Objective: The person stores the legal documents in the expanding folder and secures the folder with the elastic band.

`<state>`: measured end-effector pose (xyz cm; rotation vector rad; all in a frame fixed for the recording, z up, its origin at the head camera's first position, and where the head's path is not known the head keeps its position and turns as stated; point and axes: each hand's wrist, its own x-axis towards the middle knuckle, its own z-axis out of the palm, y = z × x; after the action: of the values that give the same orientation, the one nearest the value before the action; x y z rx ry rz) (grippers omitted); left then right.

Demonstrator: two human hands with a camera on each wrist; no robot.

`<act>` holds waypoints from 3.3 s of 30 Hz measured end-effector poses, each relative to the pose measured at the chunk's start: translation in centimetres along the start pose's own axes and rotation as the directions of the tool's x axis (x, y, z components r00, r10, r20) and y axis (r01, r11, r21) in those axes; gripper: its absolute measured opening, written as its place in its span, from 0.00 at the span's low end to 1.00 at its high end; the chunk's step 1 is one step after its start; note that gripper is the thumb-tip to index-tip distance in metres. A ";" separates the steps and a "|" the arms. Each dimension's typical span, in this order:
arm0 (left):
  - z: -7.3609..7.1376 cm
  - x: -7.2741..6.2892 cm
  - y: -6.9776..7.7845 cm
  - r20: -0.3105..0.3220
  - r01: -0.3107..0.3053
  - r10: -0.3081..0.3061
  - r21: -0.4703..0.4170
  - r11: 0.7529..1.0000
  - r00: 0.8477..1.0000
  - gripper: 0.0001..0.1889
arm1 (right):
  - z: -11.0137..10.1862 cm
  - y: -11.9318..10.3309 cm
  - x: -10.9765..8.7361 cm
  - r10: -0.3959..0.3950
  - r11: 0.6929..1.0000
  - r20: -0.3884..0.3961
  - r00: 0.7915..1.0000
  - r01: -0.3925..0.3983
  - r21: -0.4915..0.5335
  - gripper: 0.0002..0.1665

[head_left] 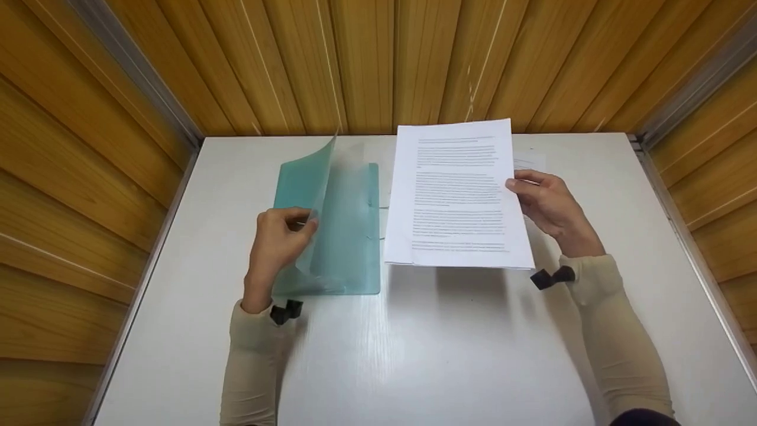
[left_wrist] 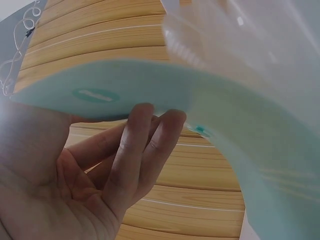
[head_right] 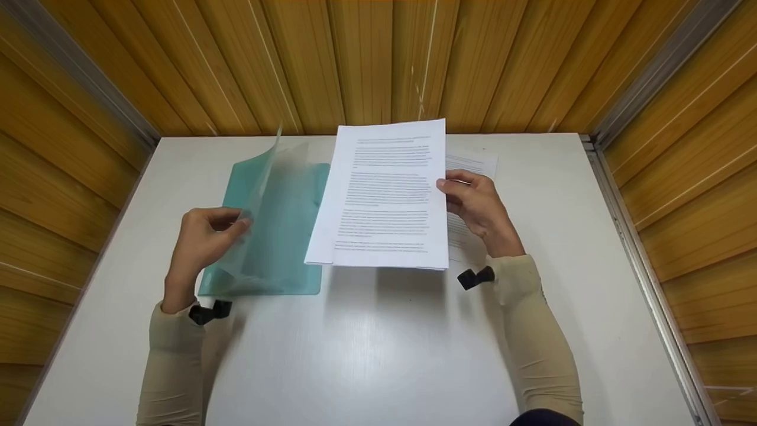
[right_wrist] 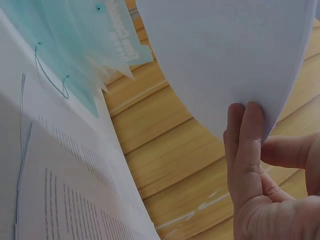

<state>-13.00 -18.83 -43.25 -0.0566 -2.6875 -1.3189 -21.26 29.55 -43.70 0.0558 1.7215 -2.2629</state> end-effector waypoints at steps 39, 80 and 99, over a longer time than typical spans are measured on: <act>0.3 -0.4 0.2 -0.019 -0.008 0.008 -0.005 1.000 1.000 0.13 | 9.0 1.6 4.5 0.002 0.992 0.117 0.993 0.013 -0.124 0.19; 0.9 0.4 0.2 0.000 -0.011 0.011 0.009 1.000 1.000 0.13 | 13.4 3.5 7.1 0.060 0.979 0.076 0.995 -0.044 -0.197 0.18; 0.4 0.2 0.0 -0.017 -0.007 0.007 0.019 1.000 1.000 0.14 | 17.5 4.7 7.9 0.057 0.971 0.100 0.993 -0.032 -0.236 0.20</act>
<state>-13.24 -18.50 -43.45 -0.0529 -2.6829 -1.2862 -25.06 10.16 -44.78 -0.0749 1.8965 -1.9779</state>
